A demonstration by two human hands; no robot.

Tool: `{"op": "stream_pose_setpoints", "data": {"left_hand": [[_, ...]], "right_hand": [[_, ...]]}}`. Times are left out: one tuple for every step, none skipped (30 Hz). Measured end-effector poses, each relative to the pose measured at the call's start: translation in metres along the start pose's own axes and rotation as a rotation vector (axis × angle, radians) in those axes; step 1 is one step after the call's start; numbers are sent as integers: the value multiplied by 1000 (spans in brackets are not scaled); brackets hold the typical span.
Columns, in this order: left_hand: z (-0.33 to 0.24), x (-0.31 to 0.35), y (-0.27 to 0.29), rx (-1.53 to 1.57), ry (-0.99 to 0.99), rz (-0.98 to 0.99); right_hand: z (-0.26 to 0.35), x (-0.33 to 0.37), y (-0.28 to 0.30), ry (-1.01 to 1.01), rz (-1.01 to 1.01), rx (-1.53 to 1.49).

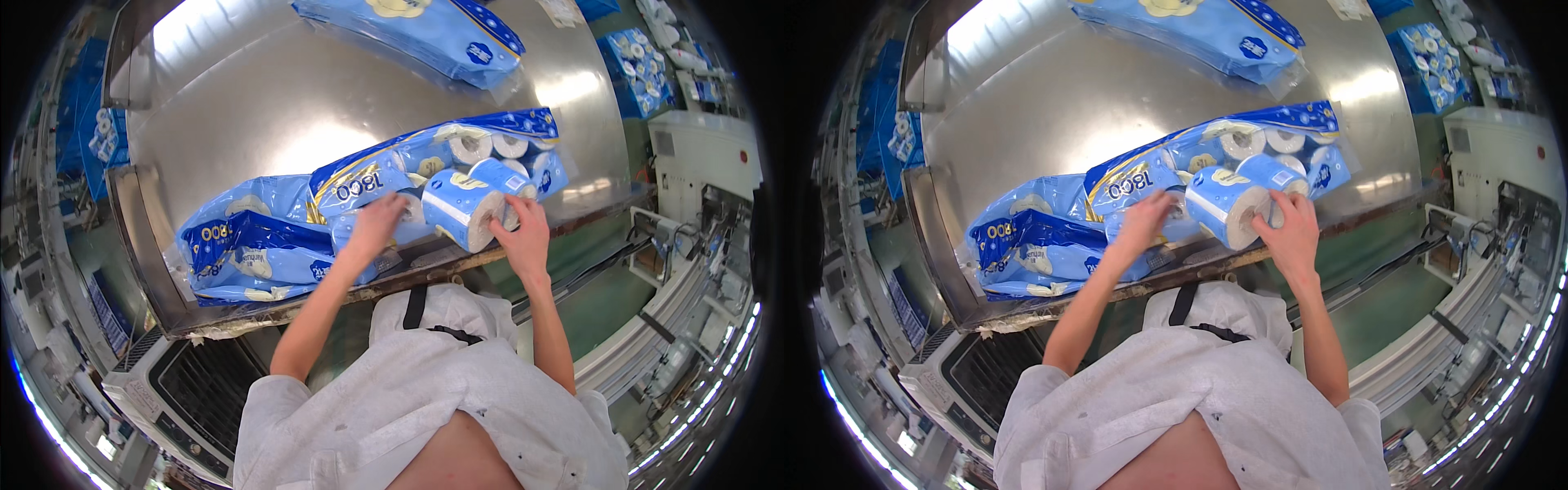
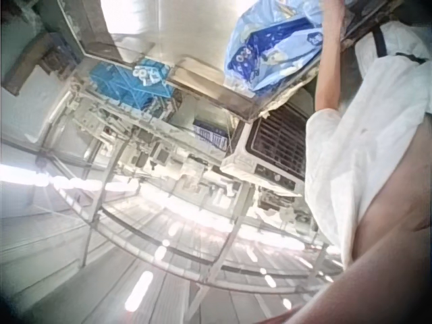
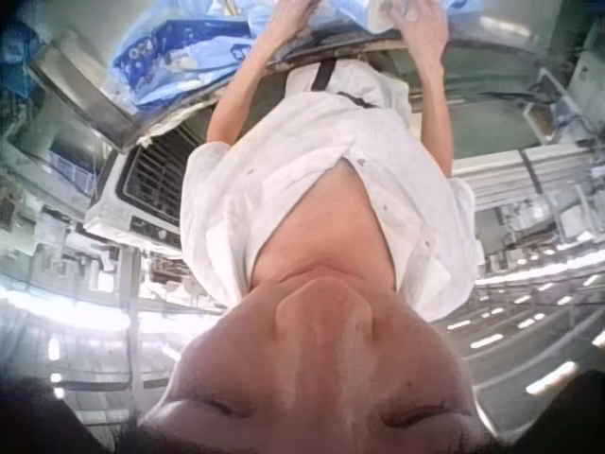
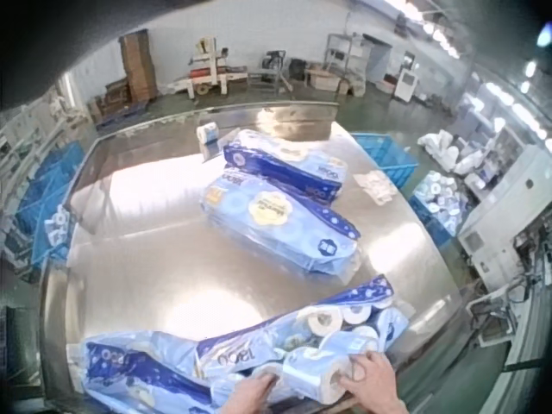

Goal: The person organizes packages of toilet paper on a metal table, removes individual rolls from bags to place them on a conveyor belt, and refills bags from a large sack.

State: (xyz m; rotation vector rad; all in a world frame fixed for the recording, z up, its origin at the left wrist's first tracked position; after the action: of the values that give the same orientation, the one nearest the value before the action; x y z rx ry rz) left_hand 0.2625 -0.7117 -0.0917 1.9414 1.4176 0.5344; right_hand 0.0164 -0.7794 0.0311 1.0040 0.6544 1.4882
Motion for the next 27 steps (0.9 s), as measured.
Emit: {"op": "stream_pose_setpoints", "data": {"left_hand": [[-5, -15, 9, -226, -113, 22], [-10, -18, 2, -283, -144, 132], [-9, -28, -9, -349, -187, 231], [-15, -45, -19, -426, -256, 318], [-17, -45, -30, -462, -332, 316], [-13, -49, -40, -477, -400, 335], [-8, -48, -54, -456, -439, 413], [6, -49, -64, -446, -454, 500], [23, -52, -70, -454, -448, 583], [38, -49, -73, -485, -416, 682], [42, -54, -75, -526, -387, 785], [47, -62, -68, -578, -364, 868], [35, -76, -66, -624, -329, 940], [13, -90, -56, -662, -499, 921], [-29, -121, -40, -666, -475, 807], [-68, -133, -15, -668, -430, 694], [-84, -155, 3, -648, -298, 667], [-101, -175, 9, -612, -169, 641], [-130, -196, 15, -437, -122, 562], [-157, -221, 12, -259, -74, 489], [-217, -246, -2, -203, -229, 367], [-283, -270, -33, -135, -373, 264], [-316, -292, -85, 133, -295, 237], [-387, -297, -140, 149, -383, 325], [-452, -294, -198, 137, -485, 349], [-494, -291, -259, 277, -484, 441], [-551, -274, -323, 409, -496, 551]], "right_hand": [[-8, 7, 11, -16, -21, -40], [-18, 14, 23, -38, -48, -85], [-30, 14, 34, -53, -92, -130], [-42, 24, 46, -12, -111, -142], [-56, 39, 62, 3, -162, -132], [-60, 54, 80, 13, -198, -153], [-73, 67, 96, -31, -179, -204], [-87, 77, 104, -31, -199, -225], [-100, 79, 111, -56, -206, -249], [-124, 85, 118, -100, -212, -267], [-151, 93, 129, -157, -252, -291], [-180, 102, 145, -207, -336, -299], [-215, 123, 166, -275, -425, -273], [-246, 145, 187, -329, -501, -259], [-282, 173, 206, -409, -593, -278], [-314, 206, 217, -477, -665, -312], [-337, 233, 232, -543, -741, -315], [-366, 260, 247, -618, -810, -305], [-396, 295, 256, -682, -901, -277], [-423, 328, 264, -748, -994, -243], [-445, 349, 267, -821, -1057, -318], [-464, 373, 268, -907, -1106, -386], [-480, 392, 267, -974, -1163, -463], [-490, 410, 262, -1033, -1189, -490], [-496, 432, 257, -1074, -1249, -497], [-500, 454, 250, -1109, -1312, -506], [-498, 482, 246, -1195, -1369, -524]]}}
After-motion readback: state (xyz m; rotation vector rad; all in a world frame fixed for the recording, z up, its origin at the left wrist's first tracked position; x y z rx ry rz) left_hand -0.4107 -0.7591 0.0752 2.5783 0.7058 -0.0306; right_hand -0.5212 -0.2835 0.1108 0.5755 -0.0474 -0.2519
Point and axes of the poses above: each hand's wrist, its own x-axis away from the middle knuckle, its own y-axis out of the back of the hand, z = x × y, the point moved 7 cm from there along -x, towards the middle knuckle, and after that the axes turned 12 degrees about -y, right-handed, at the moved point
